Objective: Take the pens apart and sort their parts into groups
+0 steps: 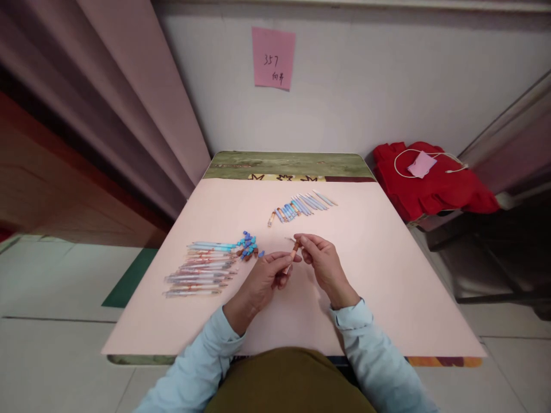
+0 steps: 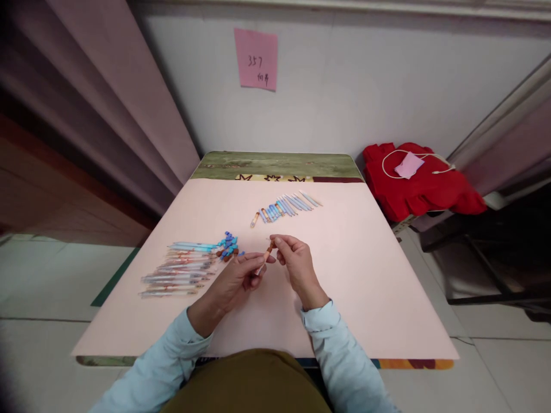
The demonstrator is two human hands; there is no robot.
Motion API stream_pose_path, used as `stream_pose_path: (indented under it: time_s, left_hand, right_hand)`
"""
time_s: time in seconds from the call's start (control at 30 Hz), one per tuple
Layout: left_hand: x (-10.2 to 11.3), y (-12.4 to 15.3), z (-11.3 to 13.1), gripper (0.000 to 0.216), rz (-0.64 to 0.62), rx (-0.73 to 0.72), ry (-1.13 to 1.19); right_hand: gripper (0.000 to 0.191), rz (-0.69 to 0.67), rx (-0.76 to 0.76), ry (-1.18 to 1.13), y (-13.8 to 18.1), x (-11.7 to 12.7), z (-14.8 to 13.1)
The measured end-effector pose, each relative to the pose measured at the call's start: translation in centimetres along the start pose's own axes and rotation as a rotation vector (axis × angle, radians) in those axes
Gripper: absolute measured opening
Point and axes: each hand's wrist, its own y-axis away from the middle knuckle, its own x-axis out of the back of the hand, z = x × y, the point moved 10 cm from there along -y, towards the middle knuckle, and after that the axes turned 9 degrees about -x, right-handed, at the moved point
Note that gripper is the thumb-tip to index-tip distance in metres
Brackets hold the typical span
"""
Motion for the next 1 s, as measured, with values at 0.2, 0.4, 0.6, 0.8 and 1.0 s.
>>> stream_pose_path:
  time_s: [0.2, 0.4, 0.6, 0.8, 1.0]
  left_hand:
    - [0.1, 0.2, 0.0, 0.028, 0.001, 0.016, -0.006]
    - [0.2, 0.2, -0.4, 0.028, -0.008, 0.014, 0.006]
    - [0.3, 0.2, -0.2, 0.029, -0.009, 0.011, 0.007]
    - [0.8, 0.2, -0.2, 0.034, -0.004, -0.010, -0.063]
    - [1.9, -1.1, 1.5, 0.034, 0.011, -0.075, -0.160]
  right_hand:
    - [0.033, 0.015, 0.002, -0.028, -0.1, 0.2, 0.0]
    - [0.032, 0.002, 0.004, -0.020, -0.1, 0.2, 0.0]
    - [0.033, -0.054, -0.007, 0.016, 0.3, -0.5, 0.0]
    - [0.040, -0.139, -0.093, 0.083, 0.5, -1.2, 0.8]
    - [0.048, -0.063, -0.072, 0.099, 0.0, -0.4, 0.5]
